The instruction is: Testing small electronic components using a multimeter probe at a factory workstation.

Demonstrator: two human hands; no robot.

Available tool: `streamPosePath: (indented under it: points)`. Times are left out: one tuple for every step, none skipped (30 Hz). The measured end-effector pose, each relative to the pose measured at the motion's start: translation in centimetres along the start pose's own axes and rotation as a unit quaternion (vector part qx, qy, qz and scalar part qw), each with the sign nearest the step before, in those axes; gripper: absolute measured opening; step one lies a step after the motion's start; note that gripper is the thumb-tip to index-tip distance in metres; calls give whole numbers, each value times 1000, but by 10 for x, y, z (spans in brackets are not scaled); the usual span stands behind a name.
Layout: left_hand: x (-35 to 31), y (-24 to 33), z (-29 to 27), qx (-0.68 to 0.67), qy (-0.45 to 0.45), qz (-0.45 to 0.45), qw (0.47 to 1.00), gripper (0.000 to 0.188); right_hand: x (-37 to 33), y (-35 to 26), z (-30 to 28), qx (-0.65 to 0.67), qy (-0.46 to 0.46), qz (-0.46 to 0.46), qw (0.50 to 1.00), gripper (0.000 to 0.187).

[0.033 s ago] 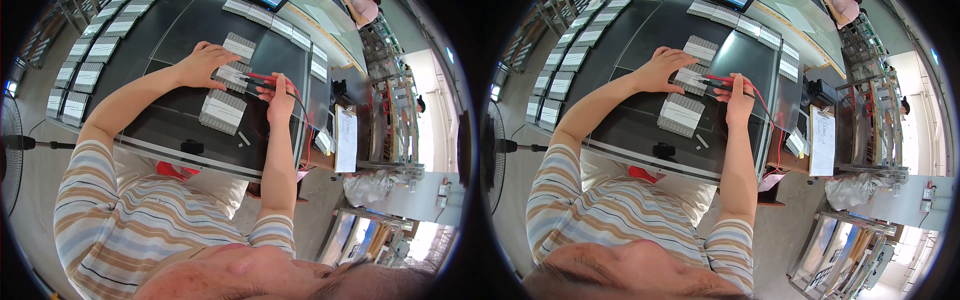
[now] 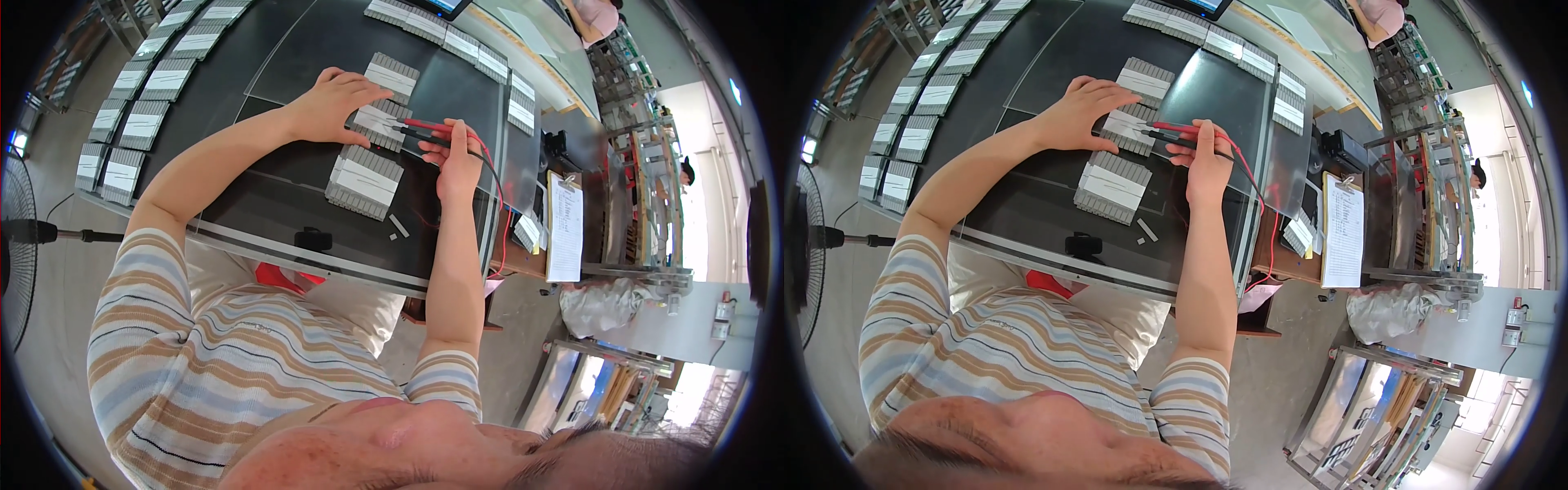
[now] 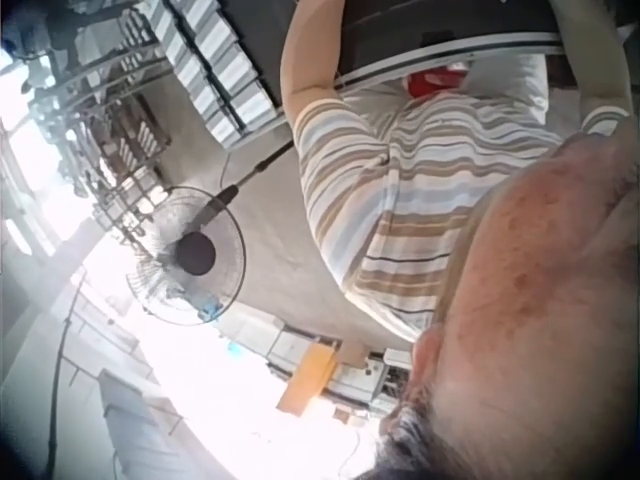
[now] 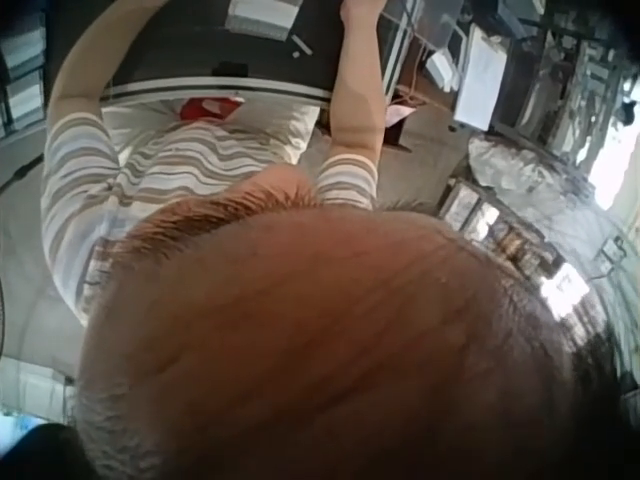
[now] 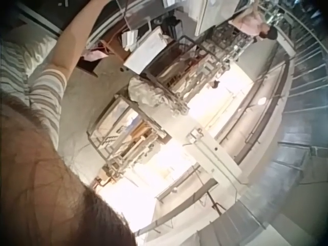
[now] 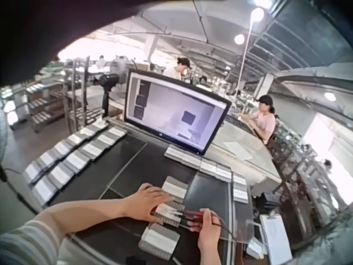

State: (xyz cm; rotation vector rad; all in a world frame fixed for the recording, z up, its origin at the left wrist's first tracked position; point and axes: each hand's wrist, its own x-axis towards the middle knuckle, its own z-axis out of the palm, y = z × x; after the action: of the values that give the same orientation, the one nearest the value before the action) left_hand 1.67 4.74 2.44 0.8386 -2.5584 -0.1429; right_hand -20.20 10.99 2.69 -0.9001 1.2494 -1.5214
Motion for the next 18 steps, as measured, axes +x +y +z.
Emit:
streamPosePath:
  points:
    - [-1,0,1,-17,12,1,1000,71,0,0,0,-9,-8,-4,1000,29]
    - [-2,0,2,-18,12,0,1000,71,0,1,0,-10,-8,-4,1000,29]
    - [-2,0,3,-15,15,4,1000,71,0,1,-1,-12,-8,-1,1000,28]
    - [-2,0,3,-12,17,8,1000,71,0,1,-1,-14,-9,1,1000,28]
    - [-2,-1,3,-12,17,9,1000,71,1,2,-1,-15,-8,1,1000,28]
    - [-3,-1,2,-12,12,5,1000,70,1,3,-1,-15,-9,0,1000,28]
    - [-3,-1,2,-13,8,2,1000,70,1,3,-1,-16,-9,0,1000,28]
    - [-3,-1,1,-13,8,2,1000,70,0,2,0,-15,-8,0,1000,28]
    - [-3,-1,0,-20,4,-4,1000,70,0,1,1,-11,-3,-1,1000,28]
    - [-3,0,-1,-28,1,-10,1000,70,-1,0,1,-6,2,-1,1000,29]
    - [-3,-1,-3,-27,2,-11,1000,70,-1,0,1,-6,1,-1,1000,29]
    - [-3,-1,-5,-48,-6,-22,999,70,-1,-1,0,13,6,-10,1000,29]
    - [-3,-1,-8,-70,-13,-34,997,70,-1,-2,-1,31,11,-19,999,29]
    - [-3,2,-13,-69,-13,-34,997,70,-1,-2,-2,31,11,-19,999,29]
    - [-5,7,-19,-91,-37,-40,994,71,0,-1,-4,41,14,-24,999,29]
    - [-7,13,-25,-113,-62,-46,991,71,0,0,-5,50,17,-28,998,30]
    - [-11,22,-31,-119,-71,-32,990,72,0,0,-6,51,17,-29,998,30]
    - [-17,31,-36,-122,-78,-15,989,73,1,0,-6,53,16,-28,998,29]
